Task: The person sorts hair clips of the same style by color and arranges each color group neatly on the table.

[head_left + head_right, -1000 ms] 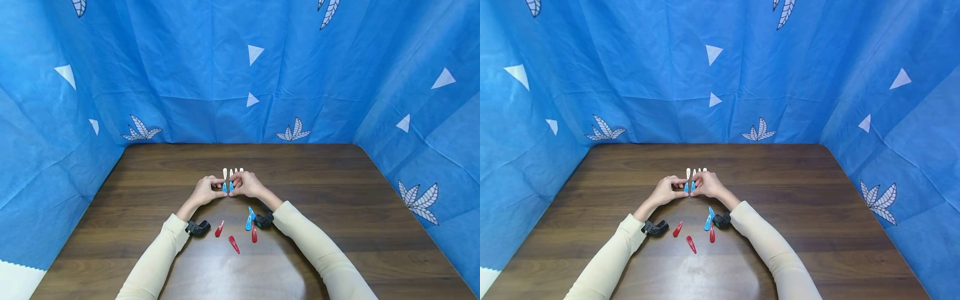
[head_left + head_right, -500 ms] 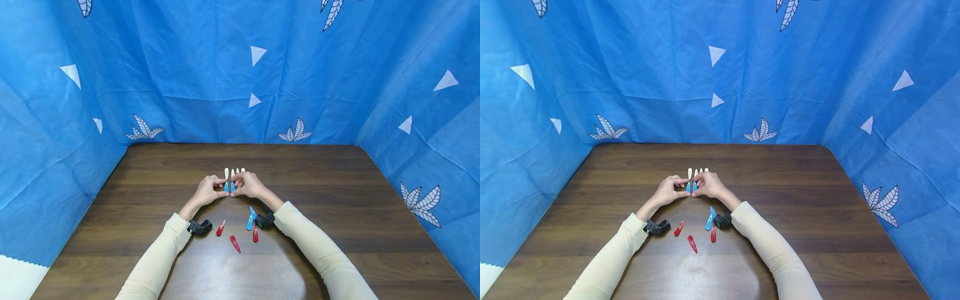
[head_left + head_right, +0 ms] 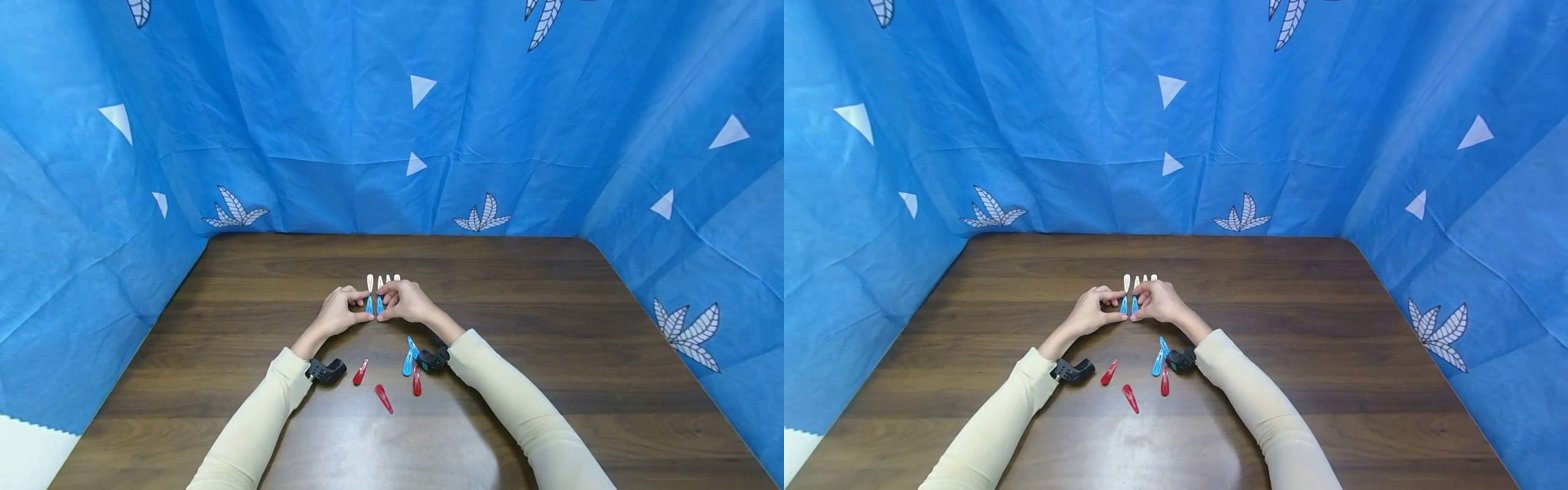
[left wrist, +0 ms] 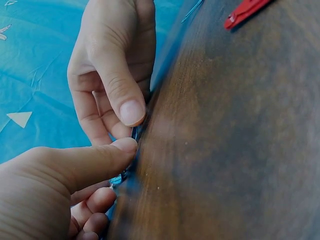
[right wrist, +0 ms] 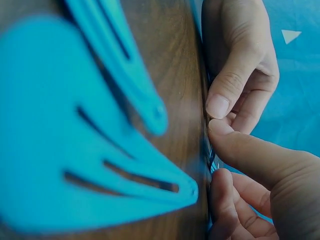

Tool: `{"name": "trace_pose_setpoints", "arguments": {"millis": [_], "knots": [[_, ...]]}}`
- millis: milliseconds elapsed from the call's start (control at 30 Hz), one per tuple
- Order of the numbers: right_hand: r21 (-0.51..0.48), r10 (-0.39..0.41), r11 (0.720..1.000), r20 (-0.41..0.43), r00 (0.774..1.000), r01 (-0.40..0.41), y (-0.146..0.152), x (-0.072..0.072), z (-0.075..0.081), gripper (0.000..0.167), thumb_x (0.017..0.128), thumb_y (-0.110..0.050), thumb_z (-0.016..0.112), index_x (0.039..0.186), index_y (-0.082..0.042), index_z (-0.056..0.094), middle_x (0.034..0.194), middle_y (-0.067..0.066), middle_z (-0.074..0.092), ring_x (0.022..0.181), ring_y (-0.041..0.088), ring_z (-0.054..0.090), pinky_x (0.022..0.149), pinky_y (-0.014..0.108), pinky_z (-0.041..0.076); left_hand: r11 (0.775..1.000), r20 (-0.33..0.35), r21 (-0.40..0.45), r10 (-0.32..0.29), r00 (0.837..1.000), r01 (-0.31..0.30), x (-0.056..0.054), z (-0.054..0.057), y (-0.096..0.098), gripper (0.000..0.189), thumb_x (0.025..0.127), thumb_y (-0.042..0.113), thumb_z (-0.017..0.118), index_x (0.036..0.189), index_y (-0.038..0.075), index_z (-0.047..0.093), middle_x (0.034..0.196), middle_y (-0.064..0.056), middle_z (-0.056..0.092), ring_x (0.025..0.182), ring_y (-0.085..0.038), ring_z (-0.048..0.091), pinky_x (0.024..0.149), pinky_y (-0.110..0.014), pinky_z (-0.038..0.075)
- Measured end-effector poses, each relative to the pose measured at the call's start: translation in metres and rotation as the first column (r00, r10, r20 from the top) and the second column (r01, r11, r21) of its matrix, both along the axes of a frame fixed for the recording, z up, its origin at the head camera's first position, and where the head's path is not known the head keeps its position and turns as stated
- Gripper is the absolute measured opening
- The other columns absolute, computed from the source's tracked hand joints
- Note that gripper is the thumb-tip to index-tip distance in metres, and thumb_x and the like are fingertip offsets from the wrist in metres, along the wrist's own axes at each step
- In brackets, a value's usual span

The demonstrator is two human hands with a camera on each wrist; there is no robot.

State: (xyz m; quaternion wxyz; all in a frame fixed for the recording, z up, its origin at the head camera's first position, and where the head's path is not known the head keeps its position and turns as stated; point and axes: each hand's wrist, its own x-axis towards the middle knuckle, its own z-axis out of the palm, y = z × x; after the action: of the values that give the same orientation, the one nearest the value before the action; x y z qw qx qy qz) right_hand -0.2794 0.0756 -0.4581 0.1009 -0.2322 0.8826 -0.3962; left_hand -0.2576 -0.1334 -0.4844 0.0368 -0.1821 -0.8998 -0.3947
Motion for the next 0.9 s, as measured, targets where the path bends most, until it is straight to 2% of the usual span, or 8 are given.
{"name": "trace_pose_setpoints", "arguments": {"millis": [133,267,400,500,600,800,900], "knots": [[-0.026,0.02,0.999,0.007,1.0,-0.019,0.003,0.0,0.001,0.05,0.08,-0.007,0.091,0.124,0.006,0.07,0.094,0.011,0.074,0.079,0.013,0.072,0.073,0.025,0.06,0.999,-0.012,0.04,0.001,1.0,0.0,0.001,0.0,0.0,0.049,0.08,0.013,0.091,0.123,-0.003,0.076,0.088,-0.006,0.065,0.088,-0.021,0.057,0.083,-0.034,0.043],[-0.073,0.073,0.995,0.002,0.997,-0.072,0.008,0.001,0.002,0.048,0.082,-0.005,0.089,0.123,0.008,0.069,0.093,0.008,0.072,0.079,0.009,0.071,0.073,0.023,0.059,0.988,-0.034,0.154,0.027,0.999,-0.021,0.003,-0.001,-0.002,0.042,0.081,0.008,0.089,0.119,-0.005,0.076,0.092,-0.012,0.067,0.087,-0.025,0.061,0.08,-0.029,0.047],[-0.131,0.103,0.986,0.005,0.995,-0.102,0.015,0.004,0.007,0.046,0.083,-0.003,0.088,0.123,0.01,0.069,0.094,0.012,0.072,0.079,0.011,0.071,0.073,0.024,0.059,0.972,-0.054,0.227,0.072,0.996,-0.057,0.005,-0.002,-0.006,0.039,0.082,0.006,0.087,0.118,-0.004,0.077,0.107,-0.018,0.071,0.1,-0.032,0.066,0.085,-0.034,0.053],[-0.144,0.104,0.984,0.0,0.995,-0.103,0.023,0.009,0.012,0.046,0.085,-0.004,0.087,0.125,0.01,0.069,0.097,0.016,0.072,0.079,0.011,0.07,0.072,0.023,0.057,0.973,-0.054,0.22,0.076,0.996,-0.062,0.006,-0.002,-0.008,0.04,0.083,0.008,0.087,0.12,-0.002,0.077,0.119,-0.019,0.071,0.115,-0.037,0.065,0.098,-0.045,0.051],[-0.133,0.116,0.984,-0.029,0.993,-0.119,0.032,0.018,0.018,0.046,0.086,-0.005,0.086,0.127,0.009,0.068,0.099,0.018,0.072,0.079,0.007,0.067,0.07,0.022,0.053,0.977,-0.048,0.204,0.067,0.997,-0.056,0.007,-0.002,-0.011,0.04,0.084,0.011,0.087,0.12,-0.002,0.077,0.125,-0.02,0.07,0.124,-0.039,0.062,0.107,-0.054,0.046],[-0.162,0.123,0.978,-0.072,0.99,-0.133,0.058,0.041,0.022,0.048,0.086,-0.004,0.086,0.128,0.009,0.068,0.105,0.024,0.072,0.081,0.006,0.065,0.07,0.022,0.05,0.989,-0.066,0.143,0.039,0.997,-0.029,0.007,-0.004,-0.012,0.041,0.085,0.015,0.087,0.122,-0.001,0.077,0.13,-0.019,0.07,0.132,-0.04,0.057,0.114,-0.059,0.039],[-0.187,0.11,0.974,-0.092,0.99,-0.126,0.07,0.052,0.019,0.048,0.085,-0.002,0.086,0.128,0.009,0.068,0.104,0.024,0.071,0.082,0.011,0.065,0.07,0.023,0.05,0.993,-0.08,0.116,0.023,0.997,-0.013,0.007,-0.005,-0.011,0.041,0.085,0.016,0.087,0.122,0.0,0.077,0.13,-0.019,0.07,0.136,-0.042,0.053,0.115,-0.062,0.035]]}}
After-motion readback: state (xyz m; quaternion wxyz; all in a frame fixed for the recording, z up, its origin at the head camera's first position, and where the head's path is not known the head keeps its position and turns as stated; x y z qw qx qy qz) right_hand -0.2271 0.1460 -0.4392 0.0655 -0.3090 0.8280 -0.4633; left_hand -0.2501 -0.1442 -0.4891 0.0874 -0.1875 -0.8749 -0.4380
